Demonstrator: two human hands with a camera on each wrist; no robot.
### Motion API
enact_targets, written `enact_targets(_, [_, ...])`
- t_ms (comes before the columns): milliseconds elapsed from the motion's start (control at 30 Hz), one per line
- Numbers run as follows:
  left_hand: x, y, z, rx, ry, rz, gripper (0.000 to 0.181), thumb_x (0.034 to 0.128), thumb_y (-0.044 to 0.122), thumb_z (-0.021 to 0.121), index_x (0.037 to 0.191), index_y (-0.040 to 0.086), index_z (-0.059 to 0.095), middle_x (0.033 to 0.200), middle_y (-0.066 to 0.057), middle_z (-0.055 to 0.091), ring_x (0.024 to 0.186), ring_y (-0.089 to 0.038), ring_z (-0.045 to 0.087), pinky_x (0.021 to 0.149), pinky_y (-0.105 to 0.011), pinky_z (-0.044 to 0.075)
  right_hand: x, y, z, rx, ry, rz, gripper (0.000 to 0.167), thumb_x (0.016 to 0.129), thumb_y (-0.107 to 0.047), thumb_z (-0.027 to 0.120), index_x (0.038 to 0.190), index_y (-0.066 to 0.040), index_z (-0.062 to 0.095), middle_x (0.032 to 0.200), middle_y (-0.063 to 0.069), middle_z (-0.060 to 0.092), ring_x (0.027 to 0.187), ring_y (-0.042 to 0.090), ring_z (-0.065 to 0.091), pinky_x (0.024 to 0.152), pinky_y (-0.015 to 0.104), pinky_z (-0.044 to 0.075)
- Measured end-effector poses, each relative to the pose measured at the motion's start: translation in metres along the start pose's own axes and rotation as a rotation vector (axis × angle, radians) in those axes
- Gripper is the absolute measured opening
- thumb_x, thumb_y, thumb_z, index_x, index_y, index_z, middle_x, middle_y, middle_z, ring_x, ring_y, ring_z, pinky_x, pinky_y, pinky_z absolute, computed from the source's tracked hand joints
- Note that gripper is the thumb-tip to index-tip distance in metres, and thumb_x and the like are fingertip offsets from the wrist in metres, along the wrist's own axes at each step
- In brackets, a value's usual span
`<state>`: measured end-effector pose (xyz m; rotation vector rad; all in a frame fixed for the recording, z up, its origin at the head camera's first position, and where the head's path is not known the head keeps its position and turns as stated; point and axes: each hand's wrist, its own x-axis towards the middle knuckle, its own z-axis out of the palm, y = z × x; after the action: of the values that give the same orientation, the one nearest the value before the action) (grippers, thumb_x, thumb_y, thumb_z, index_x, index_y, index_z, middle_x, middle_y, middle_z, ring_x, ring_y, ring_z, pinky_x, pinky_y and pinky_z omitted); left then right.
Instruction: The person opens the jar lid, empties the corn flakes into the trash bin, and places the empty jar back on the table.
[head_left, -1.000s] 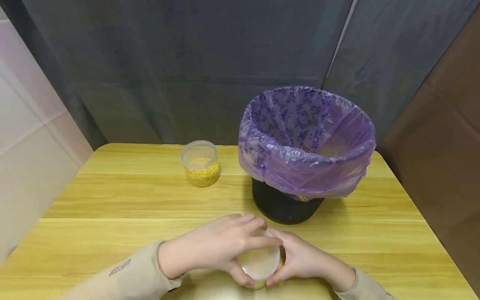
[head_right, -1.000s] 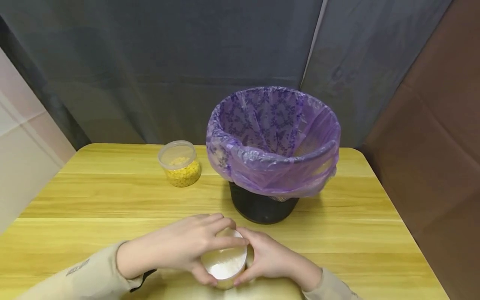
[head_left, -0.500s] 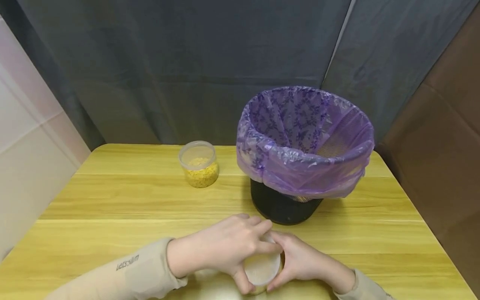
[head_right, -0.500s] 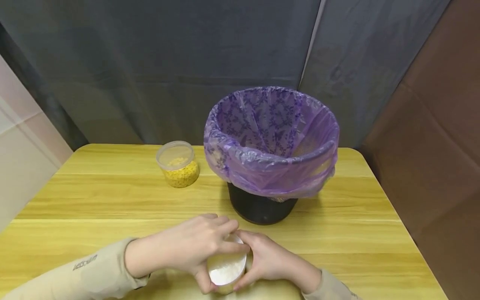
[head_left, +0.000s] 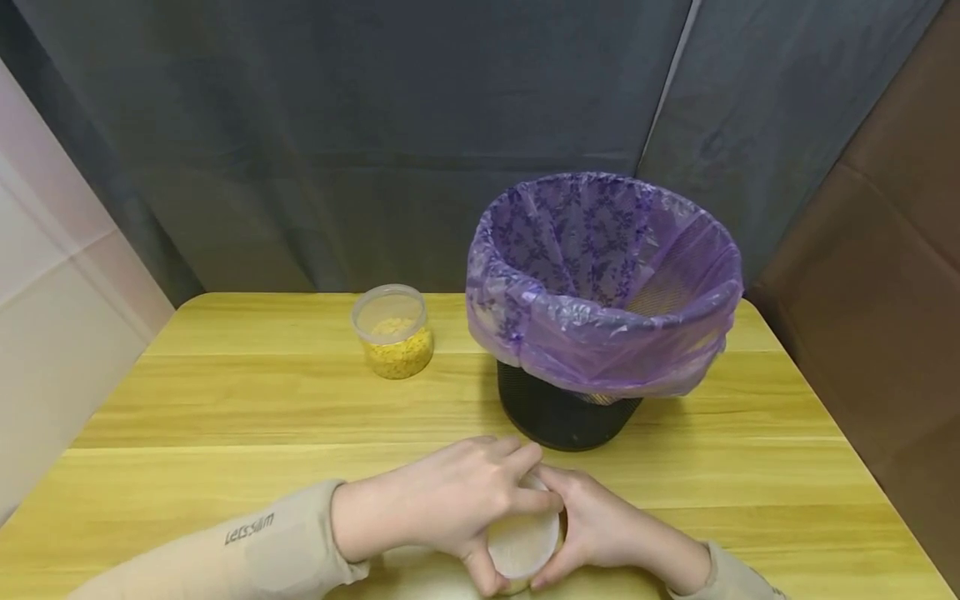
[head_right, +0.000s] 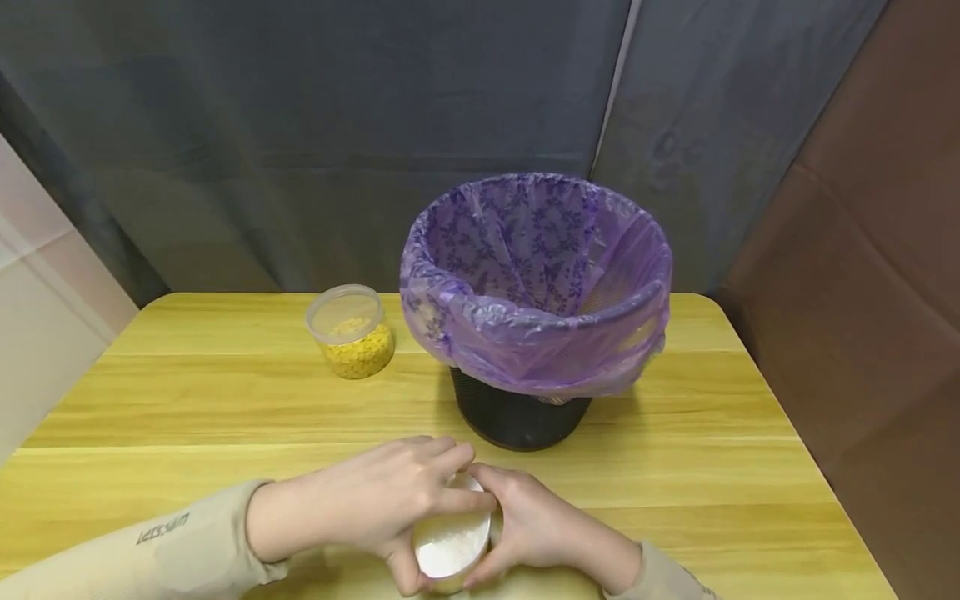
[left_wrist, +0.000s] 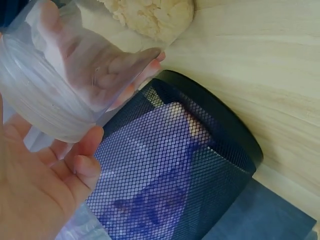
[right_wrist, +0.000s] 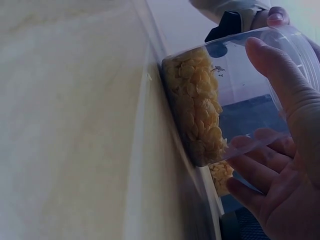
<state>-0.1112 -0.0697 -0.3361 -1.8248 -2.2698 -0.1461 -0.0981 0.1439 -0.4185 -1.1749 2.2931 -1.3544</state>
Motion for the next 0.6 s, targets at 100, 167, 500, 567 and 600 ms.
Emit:
enact_targets(100, [-0.0005,0.0012,0.0000,-0.001,0.005,-0.003,0.075,0.0538,0.065,0.072,0.117,0.025,0.066,0.096,0.002,0.048,0.079,-0.010,0.048,0.068,-0.024,0.047,0.0004,-0.0013,0.0003,-0.001,-0.001,0.001,0.090,0.060,-0.038,0.090,0.135,-0.025,0.042,0.123,-0.007,0.056,0.108,0.011,0.055,0.093,0.031,0.045])
enact_targets(167, [-0.0005,0.0018,0.0001,0.000,0.009,-0.004,0.075,0.0537,0.065,0.072,0.117,0.025,0.066,0.096,0.001,0.048,0.079,-0.010,0.048,0.068,-0.024,0.047,0.0006,-0.0019,0.0002,-0.002,-0.001,0.005,0.091,0.060,-0.038,0.091,0.136,-0.026,0.042,0.124,-0.007,0.056,0.108,0.012,0.055,0.093,0.031,0.045])
enact_targets(500, [0.0029,0.0036,0.0038,-0.003,0.102,-0.136,0.065,0.0556,0.064,0.074,0.098,0.016,0.064,0.085,0.003,0.043,0.065,-0.007,0.045,0.054,-0.020,0.044,-0.0014,-0.0004,0.0020,-0.090,0.086,0.065,0.085,0.060,-0.050,0.087,0.131,-0.028,0.046,0.125,-0.011,0.054,0.108,0.010,0.054,0.090,0.032,0.046])
enact_targets(567, [0.0034,0.0062,0.0035,0.000,0.097,-0.170,0.064,0.0549,0.063,0.074,0.096,0.015,0.063,0.084,0.003,0.043,0.064,-0.008,0.045,0.051,-0.020,0.043,-0.0014,0.0005,0.0025,-0.086,0.089,0.055,0.084,0.061,-0.049,0.087,0.131,-0.028,0.046,0.123,-0.010,0.054,0.106,0.010,0.055,0.088,0.031,0.047])
enact_targets(600, [0.0037,0.0078,0.0033,0.000,0.094,-0.185,0.064,0.0550,0.063,0.074,0.095,0.015,0.062,0.084,0.002,0.043,0.063,-0.008,0.045,0.050,-0.020,0.042,-0.0016,0.0008,0.0025,-0.089,0.089,0.049,0.084,0.061,-0.049,0.087,0.131,-0.027,0.046,0.123,-0.010,0.054,0.105,0.010,0.055,0.088,0.031,0.047])
